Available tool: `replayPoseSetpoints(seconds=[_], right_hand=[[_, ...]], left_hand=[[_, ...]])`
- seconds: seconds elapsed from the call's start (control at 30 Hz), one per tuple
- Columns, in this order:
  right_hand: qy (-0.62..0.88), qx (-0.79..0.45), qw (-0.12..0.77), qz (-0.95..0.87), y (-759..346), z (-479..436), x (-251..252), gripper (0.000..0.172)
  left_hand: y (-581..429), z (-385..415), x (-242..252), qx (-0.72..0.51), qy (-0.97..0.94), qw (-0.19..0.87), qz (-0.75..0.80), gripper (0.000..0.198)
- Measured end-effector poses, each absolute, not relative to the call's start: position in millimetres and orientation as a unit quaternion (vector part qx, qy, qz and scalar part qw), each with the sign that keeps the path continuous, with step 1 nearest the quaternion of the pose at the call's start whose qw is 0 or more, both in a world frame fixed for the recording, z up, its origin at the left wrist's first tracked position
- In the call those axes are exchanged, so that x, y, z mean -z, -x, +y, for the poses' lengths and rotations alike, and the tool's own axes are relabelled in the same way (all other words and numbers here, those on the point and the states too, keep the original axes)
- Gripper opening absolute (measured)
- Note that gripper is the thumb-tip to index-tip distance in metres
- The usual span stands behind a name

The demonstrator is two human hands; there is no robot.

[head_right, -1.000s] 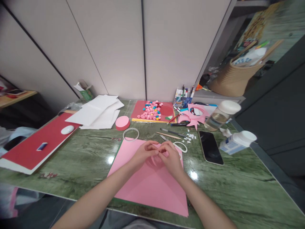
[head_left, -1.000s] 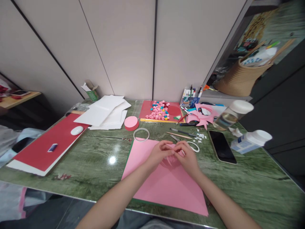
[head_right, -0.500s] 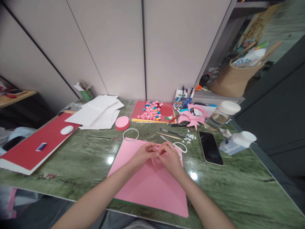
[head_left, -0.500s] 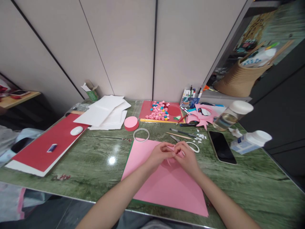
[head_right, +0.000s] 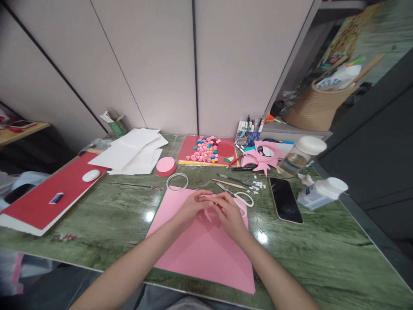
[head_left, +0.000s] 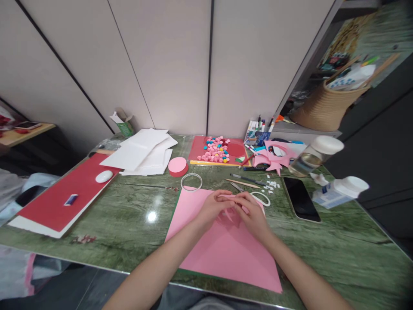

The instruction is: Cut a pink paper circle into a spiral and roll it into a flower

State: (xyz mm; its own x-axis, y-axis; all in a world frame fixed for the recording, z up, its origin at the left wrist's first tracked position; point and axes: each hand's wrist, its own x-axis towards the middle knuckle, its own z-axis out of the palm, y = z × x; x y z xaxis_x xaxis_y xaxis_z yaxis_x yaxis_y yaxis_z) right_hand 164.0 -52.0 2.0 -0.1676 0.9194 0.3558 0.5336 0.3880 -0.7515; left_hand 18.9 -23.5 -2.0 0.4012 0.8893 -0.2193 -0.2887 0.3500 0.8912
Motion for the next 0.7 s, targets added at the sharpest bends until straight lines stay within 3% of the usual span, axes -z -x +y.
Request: replayPoseSetpoints(seconds=[0.5, 0.7], right_hand=[[0.542, -0.234, 0.454, -0.667, -167.5, -49.3, -1.5, 0.002], [0.535, -0.245, 0.462, -0.663, -166.6, -48.5, -2.8, 0.011]], left_hand=[[-19.2, -25.4, -2.0, -0.387, -0.415, 0.748, 0.343, 0.041], [-19.7, -27.0, -1.7, -0.372, -0.419, 0.762, 0.325, 0.042]])
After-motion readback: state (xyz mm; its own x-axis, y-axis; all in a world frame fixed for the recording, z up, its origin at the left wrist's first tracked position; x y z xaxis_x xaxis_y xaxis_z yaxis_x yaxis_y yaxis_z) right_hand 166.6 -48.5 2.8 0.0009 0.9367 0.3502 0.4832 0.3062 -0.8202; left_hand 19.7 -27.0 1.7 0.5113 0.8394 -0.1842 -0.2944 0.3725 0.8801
